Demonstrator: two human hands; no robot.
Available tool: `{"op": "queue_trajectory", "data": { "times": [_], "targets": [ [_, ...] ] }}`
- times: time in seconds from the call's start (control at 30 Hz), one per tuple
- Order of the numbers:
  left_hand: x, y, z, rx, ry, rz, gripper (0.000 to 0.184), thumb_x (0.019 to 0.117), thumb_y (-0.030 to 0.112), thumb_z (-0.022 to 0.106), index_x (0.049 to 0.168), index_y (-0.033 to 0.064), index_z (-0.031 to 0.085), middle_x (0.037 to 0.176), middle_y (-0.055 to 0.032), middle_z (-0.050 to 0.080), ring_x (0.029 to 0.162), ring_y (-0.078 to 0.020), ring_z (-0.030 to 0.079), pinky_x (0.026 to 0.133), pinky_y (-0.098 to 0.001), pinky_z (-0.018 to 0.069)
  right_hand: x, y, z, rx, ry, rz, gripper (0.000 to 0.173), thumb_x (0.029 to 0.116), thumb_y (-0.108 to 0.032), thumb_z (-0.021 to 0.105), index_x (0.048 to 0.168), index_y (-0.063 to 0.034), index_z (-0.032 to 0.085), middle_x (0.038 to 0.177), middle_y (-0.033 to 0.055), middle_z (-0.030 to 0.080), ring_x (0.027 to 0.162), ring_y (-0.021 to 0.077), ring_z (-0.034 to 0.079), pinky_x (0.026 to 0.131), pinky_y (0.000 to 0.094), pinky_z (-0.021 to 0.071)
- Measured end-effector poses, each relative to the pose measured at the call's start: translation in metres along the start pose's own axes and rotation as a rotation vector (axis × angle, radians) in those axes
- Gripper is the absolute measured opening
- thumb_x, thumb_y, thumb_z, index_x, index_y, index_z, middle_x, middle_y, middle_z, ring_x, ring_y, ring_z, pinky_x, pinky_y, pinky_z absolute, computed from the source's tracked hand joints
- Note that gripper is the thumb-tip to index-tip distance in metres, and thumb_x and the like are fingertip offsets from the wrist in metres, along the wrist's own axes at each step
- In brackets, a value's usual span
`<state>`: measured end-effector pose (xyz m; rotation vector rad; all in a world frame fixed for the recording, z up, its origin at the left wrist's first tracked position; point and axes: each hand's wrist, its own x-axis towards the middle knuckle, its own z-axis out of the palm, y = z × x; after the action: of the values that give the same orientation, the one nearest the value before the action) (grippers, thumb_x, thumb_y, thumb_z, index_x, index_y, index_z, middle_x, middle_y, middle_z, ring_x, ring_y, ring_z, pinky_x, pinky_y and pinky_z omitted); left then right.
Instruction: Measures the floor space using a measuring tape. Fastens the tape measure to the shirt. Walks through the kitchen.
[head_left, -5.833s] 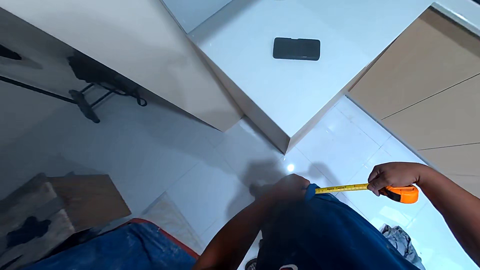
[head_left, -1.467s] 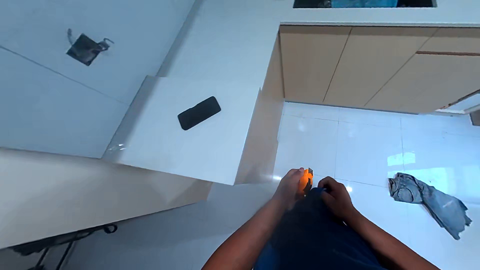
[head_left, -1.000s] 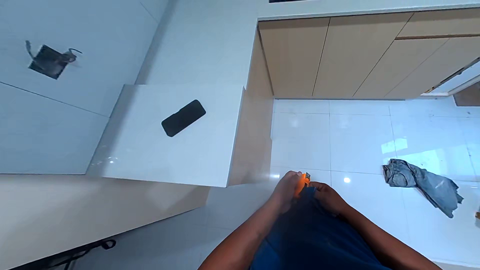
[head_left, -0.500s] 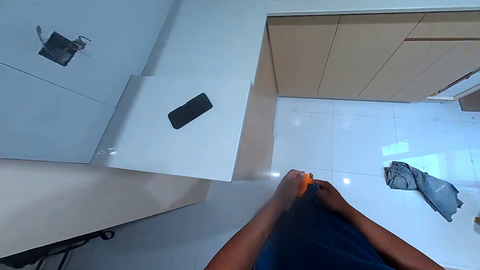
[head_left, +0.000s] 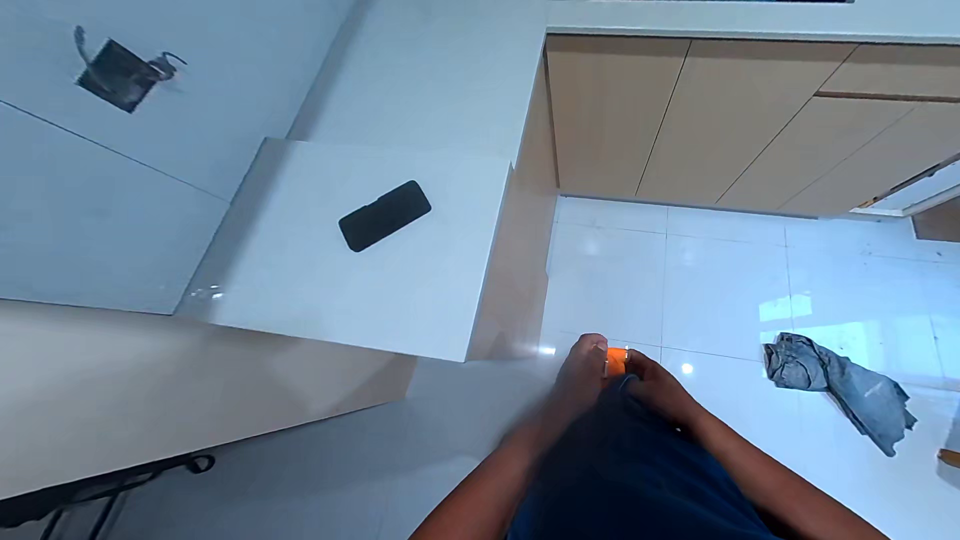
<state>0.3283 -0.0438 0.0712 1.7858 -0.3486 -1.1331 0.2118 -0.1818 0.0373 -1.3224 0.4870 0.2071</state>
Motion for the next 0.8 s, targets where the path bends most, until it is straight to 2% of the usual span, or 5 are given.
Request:
{"op": "queue_trajectory", "data": {
  "times": [0.07,0.23,0.43,0.6,0.8],
  "targets": [
    [0.000,-0.006,0.000,-0.088,-0.014,0.000,0.041,0.1113,0.028,0.033,0.138,0.0027,0.051,0.116,-0.0140,0.064,0.102,-0.0173,0.065,0.090,-0.0364,0.0548,-0.001,0.001,0.006,-0.010,0.001,-0.017,0.044,0.0880,-0.008,0.067,0.130,-0.0006,0.054,0.111,0.0051,0.072,0.102,0.0089,0.069,0.093,0.0286,0.0576],
    [0.005,-0.011,-0.004,-0.198,-0.014,-0.023,0.036,0.1070,0.024,0.049,0.136,0.0024,0.052,0.114,-0.0117,0.065,0.101,-0.0146,0.065,0.090,-0.0330,0.0540,-0.002,0.002,0.005,-0.040,0.075,-0.075,0.026,0.0990,-0.011,0.050,0.120,-0.0035,0.064,0.107,0.0007,0.071,0.100,0.0030,0.066,0.092,0.0249,0.0549],
    [0.002,-0.013,-0.007,-0.062,-0.108,-0.027,0.029,0.1050,0.025,0.054,0.125,0.0040,0.055,0.107,-0.0083,0.063,0.097,-0.0127,0.062,0.087,-0.0339,0.0527,-0.002,-0.008,0.011,-0.245,0.218,0.078,0.037,0.1089,-0.019,0.038,0.090,-0.0066,0.067,0.073,-0.0036,0.058,0.070,0.0031,0.057,0.068,0.0263,0.0490],
    [-0.004,-0.012,-0.008,0.044,-0.065,0.008,0.028,0.1057,0.025,0.052,0.123,0.0041,0.058,0.102,-0.0067,0.063,0.091,-0.0117,0.062,0.083,-0.0322,0.0523,-0.005,-0.004,-0.007,-0.220,-0.036,0.035,0.033,0.1078,-0.016,0.039,0.124,-0.0039,0.066,0.110,0.0035,0.070,0.101,0.0033,0.064,0.094,0.0272,0.0525],
    [-0.008,-0.004,-0.005,0.144,-0.057,0.023,0.029,0.1061,0.027,0.052,0.124,0.0044,0.057,0.102,-0.0086,0.065,0.091,-0.0136,0.063,0.083,-0.0336,0.0534,-0.011,-0.006,0.006,-0.209,0.163,0.068,0.037,0.1093,-0.015,0.036,0.108,-0.0016,0.070,0.089,0.0010,0.067,0.084,0.0022,0.061,0.081,0.0257,0.0515]
  ]
}}
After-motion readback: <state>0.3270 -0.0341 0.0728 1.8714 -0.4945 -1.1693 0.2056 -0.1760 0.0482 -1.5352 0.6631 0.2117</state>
